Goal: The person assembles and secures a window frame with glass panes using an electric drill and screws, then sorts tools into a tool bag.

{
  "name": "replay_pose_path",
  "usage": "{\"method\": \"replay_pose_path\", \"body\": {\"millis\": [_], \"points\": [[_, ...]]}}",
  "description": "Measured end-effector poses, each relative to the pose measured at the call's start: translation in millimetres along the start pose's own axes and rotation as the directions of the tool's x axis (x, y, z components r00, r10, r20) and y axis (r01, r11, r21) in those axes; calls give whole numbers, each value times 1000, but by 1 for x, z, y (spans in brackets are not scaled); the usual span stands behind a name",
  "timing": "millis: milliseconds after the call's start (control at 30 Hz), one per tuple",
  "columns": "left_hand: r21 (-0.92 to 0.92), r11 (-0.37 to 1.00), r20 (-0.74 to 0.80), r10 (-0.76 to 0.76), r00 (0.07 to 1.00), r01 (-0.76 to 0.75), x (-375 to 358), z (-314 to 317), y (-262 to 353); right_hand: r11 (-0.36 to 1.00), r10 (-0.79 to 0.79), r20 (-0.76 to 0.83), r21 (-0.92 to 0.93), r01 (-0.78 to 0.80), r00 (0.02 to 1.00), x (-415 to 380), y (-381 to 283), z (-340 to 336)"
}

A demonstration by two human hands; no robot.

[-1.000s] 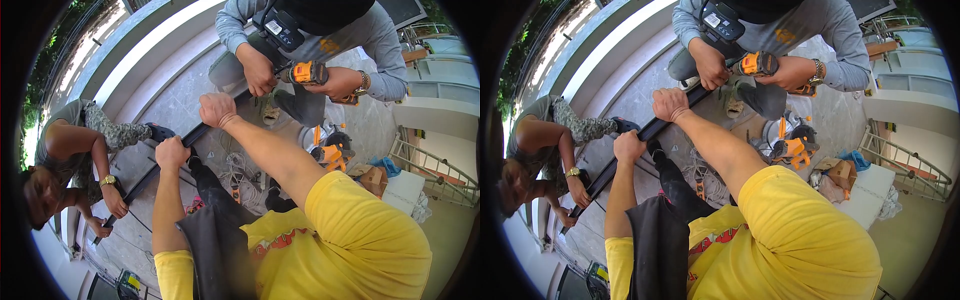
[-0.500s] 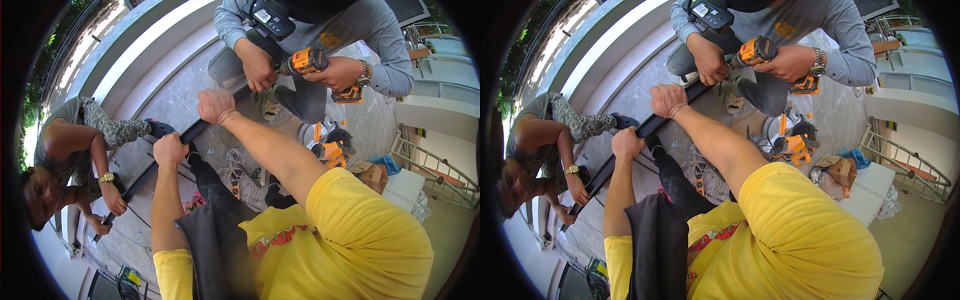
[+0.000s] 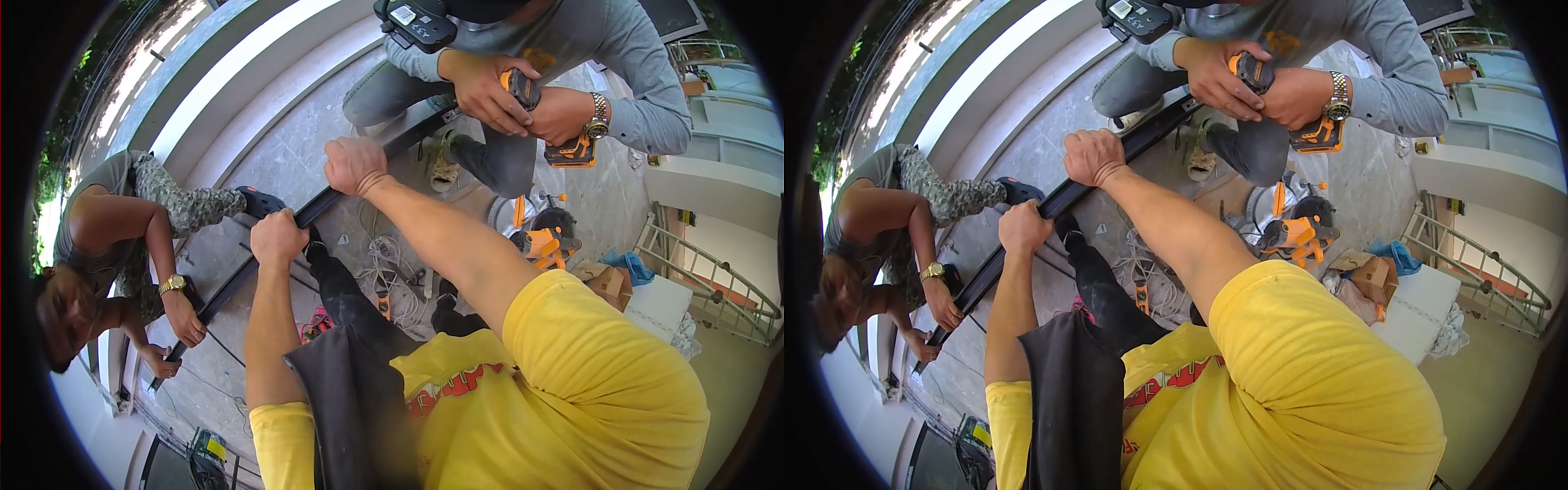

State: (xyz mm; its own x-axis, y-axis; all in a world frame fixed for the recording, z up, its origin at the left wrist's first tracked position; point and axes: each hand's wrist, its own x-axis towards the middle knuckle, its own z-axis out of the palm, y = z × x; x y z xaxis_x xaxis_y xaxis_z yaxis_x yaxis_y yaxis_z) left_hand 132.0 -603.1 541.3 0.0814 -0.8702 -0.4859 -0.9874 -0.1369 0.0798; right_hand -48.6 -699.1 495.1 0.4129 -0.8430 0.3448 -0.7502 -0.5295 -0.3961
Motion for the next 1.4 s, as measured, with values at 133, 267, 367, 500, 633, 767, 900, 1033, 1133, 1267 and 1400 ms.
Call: {"method": "replay_pose_path", "body": {"millis": [133,267,367,500,633,767,900,1033,1133,1267,1400], "points": [[-11,1000,-13,5,1000,-5,0,0,0,999,11,-15,42,-10,1000,1,1,1],[0,1000,4,12,1000,-12,0,1,0,999,16,3,27,-16,1000,-1,1,2],[2,1000,-1,27,1000,-27,1,3,-2,1000,12,2,25,-12,1000,-2,2,3],[5,1000,8,22,1000,-22,2,2,0,1000,16,12,26,-16,1000,-2,3,4],[5,1000,1,24,1000,-24,1,2,-1,1000,12,4,23,-12,1000,-2,2,2],[-3,1000,-2,31,1000,-31,1,2,-2,1000,5,-10,30,-5,1000,-3,2,4],[-3,999,-4,32,999,-32,3,4,-3,1000,2,-7,30,-2,1000,-2,2,5],[-11,999,-10,33,999,-33,1,5,-3,1000,0,-18,30,0,1000,-4,2,3],[-13,1000,-10,27,1000,-27,1,5,-2,999,-6,-25,45,7,1000,-2,4,5],[-4,999,-7,34,999,-34,0,4,-2,999,-2,-27,45,3,1000,-2,3,3],[1,1000,-11,26,1000,-26,1,3,-1,999,-5,-27,54,7,1000,-2,3,3]]}}
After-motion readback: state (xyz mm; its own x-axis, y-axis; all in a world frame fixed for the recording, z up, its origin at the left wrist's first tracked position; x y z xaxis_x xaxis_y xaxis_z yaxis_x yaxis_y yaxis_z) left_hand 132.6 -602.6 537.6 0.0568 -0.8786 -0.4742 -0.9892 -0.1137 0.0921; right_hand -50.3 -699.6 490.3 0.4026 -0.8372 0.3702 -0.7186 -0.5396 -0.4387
